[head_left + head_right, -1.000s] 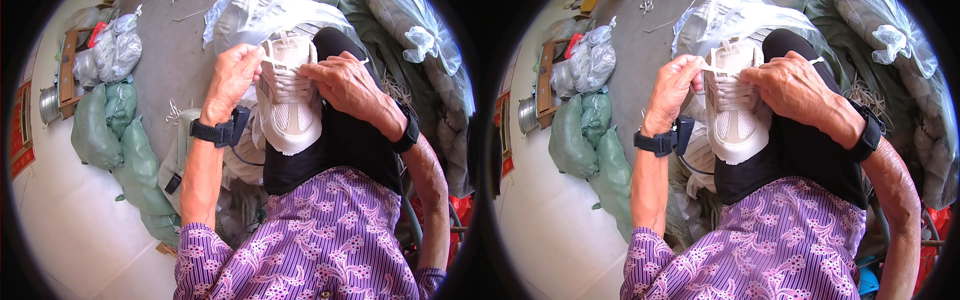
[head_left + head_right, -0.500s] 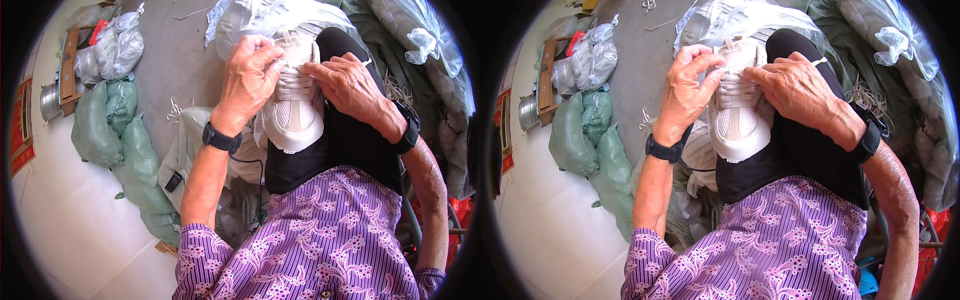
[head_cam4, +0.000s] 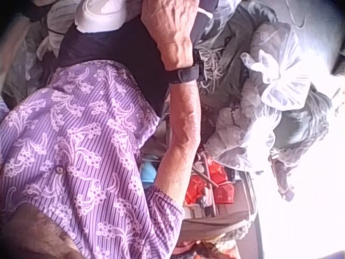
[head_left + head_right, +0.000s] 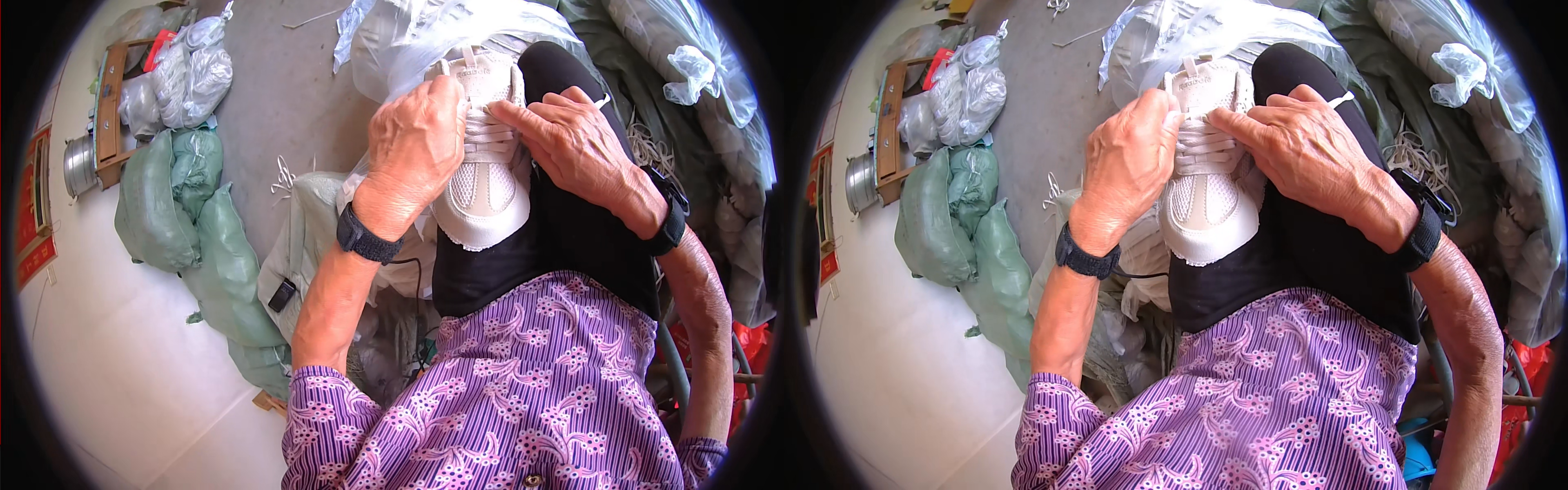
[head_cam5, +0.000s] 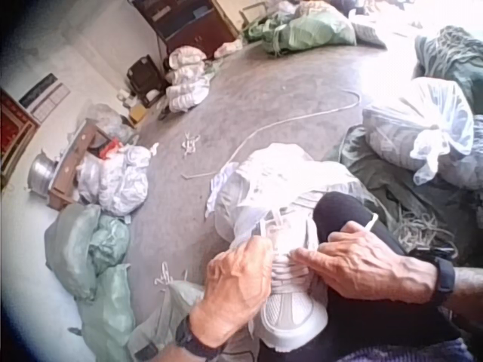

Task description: Insert and thread laces into a white sneaker upper.

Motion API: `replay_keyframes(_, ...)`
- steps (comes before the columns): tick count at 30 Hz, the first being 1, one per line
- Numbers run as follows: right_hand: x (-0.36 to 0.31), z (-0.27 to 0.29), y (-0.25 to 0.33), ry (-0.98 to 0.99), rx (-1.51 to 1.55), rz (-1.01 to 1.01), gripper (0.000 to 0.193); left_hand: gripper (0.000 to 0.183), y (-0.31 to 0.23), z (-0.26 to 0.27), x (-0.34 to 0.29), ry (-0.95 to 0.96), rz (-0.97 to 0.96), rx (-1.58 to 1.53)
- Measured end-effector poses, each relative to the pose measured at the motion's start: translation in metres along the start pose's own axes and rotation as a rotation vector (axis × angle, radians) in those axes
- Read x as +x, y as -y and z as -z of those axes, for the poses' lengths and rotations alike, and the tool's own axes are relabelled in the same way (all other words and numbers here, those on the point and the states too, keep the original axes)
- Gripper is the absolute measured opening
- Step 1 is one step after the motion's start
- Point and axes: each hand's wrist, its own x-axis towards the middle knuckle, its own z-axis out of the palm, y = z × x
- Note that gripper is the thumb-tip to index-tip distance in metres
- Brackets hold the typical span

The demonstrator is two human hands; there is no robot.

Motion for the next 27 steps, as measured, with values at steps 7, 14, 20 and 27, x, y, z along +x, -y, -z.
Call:
replay_keyframes(7,0.004,0.002,0.005,0.062,0.003,-0.061,0.025,0.025,0.021,0.019,0.016,0.546,0.469,-0.867)
replay_keyframes(14,0.001,0.001,-0.010,-0.095,0.159,-0.095,0.011,0.025,0.050,-0.001,0.017,0.118,0.248,-0.218)
replay_keyframes(20,-0.001,0.010,-0.015,-0.127,0.120,-0.099,0.007,0.014,0.048,-0.003,0.004,-0.011,0.174,-0.445)
replay_keyframes(27,-0.026,0.031,-0.025,-0.089,0.168,-0.326,0.011,0.020,0.032,-0.011,0.001,-0.167,-0.074,-0.399)
